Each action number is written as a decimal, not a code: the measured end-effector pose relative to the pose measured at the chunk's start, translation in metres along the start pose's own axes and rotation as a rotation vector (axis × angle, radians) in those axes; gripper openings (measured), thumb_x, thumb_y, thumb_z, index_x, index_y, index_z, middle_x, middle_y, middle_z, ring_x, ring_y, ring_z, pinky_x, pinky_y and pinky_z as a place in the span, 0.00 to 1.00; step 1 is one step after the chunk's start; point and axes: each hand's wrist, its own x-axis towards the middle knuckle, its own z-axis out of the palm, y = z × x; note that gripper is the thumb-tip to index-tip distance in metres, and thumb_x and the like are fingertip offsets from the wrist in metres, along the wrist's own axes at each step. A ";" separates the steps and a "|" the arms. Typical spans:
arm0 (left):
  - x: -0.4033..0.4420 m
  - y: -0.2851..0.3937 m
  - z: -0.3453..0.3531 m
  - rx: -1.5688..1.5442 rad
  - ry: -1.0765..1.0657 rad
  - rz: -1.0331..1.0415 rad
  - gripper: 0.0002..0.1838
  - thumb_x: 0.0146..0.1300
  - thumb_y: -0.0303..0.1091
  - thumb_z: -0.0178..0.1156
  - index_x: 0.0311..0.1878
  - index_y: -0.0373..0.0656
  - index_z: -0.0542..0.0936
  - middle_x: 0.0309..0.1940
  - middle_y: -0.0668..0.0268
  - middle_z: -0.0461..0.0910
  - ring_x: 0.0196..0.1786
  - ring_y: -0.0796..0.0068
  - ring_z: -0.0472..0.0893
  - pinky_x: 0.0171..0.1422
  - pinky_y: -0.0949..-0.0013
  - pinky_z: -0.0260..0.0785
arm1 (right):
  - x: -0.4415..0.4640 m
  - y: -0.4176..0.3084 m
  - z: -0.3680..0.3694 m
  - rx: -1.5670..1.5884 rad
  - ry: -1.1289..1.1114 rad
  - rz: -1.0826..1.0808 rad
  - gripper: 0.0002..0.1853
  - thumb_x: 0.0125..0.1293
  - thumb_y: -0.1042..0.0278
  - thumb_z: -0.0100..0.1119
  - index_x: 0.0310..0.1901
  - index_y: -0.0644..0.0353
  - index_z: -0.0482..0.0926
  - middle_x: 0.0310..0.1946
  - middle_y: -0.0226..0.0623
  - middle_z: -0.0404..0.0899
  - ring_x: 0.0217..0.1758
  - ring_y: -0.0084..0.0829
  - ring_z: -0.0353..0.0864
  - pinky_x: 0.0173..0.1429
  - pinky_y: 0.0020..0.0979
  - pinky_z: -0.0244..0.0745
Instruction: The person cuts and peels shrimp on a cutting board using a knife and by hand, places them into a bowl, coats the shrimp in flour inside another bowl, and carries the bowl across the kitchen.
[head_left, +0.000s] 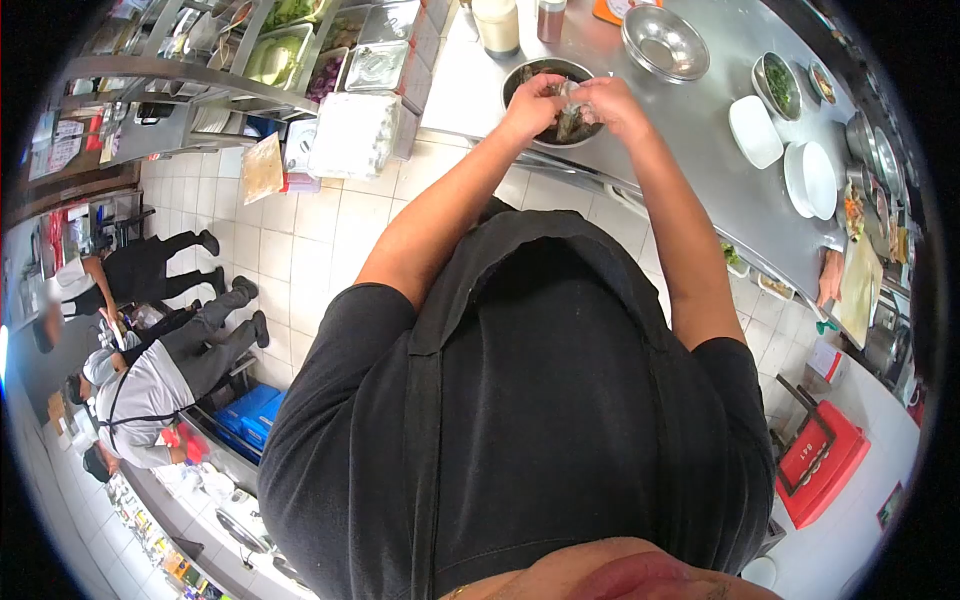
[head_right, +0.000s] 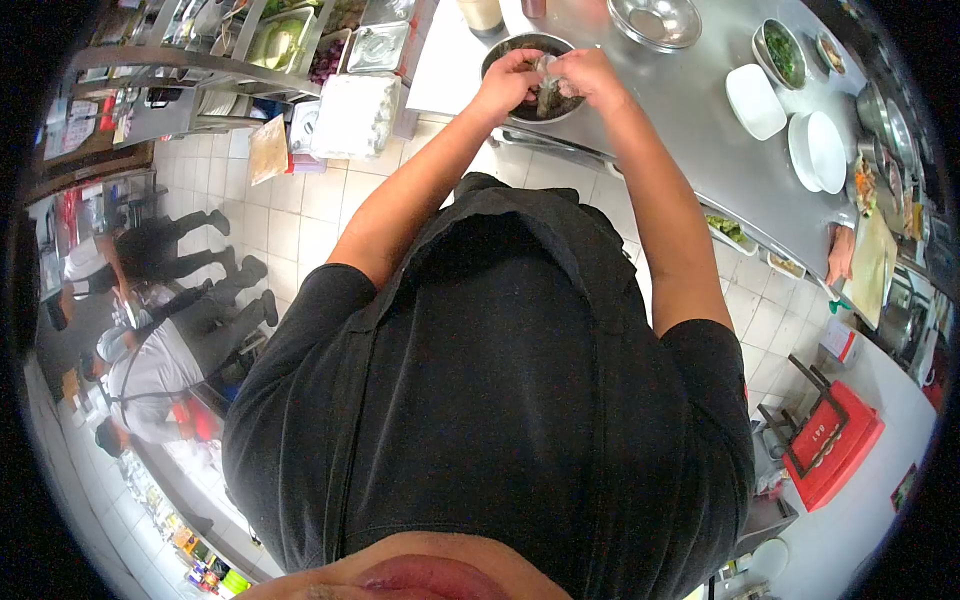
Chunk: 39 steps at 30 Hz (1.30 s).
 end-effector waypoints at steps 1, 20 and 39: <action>0.003 0.001 -0.003 -0.053 -0.013 -0.031 0.20 0.60 0.25 0.59 0.57 0.41 0.75 0.38 0.66 0.79 0.36 0.77 0.77 0.39 0.72 0.72 | 0.003 0.002 -0.003 0.024 -0.027 0.003 0.12 0.56 0.73 0.66 0.40 0.67 0.78 0.29 0.32 0.77 0.25 0.22 0.74 0.26 0.23 0.71; -0.007 0.013 0.004 -0.232 -0.021 -0.064 0.19 0.63 0.26 0.58 0.59 0.42 0.76 0.32 0.70 0.78 0.31 0.79 0.77 0.38 0.73 0.74 | -0.028 -0.040 -0.019 0.034 0.035 -0.248 0.15 0.58 0.74 0.64 0.47 0.68 0.79 0.37 0.37 0.82 0.38 0.27 0.82 0.42 0.27 0.78; -0.011 0.007 0.002 -0.076 0.065 0.075 0.18 0.62 0.25 0.58 0.56 0.43 0.78 0.34 0.68 0.80 0.35 0.79 0.78 0.38 0.74 0.73 | 0.006 -0.036 -0.005 -0.394 -0.043 -0.216 0.13 0.57 0.76 0.60 0.44 0.70 0.81 0.36 0.39 0.83 0.35 0.27 0.82 0.38 0.27 0.78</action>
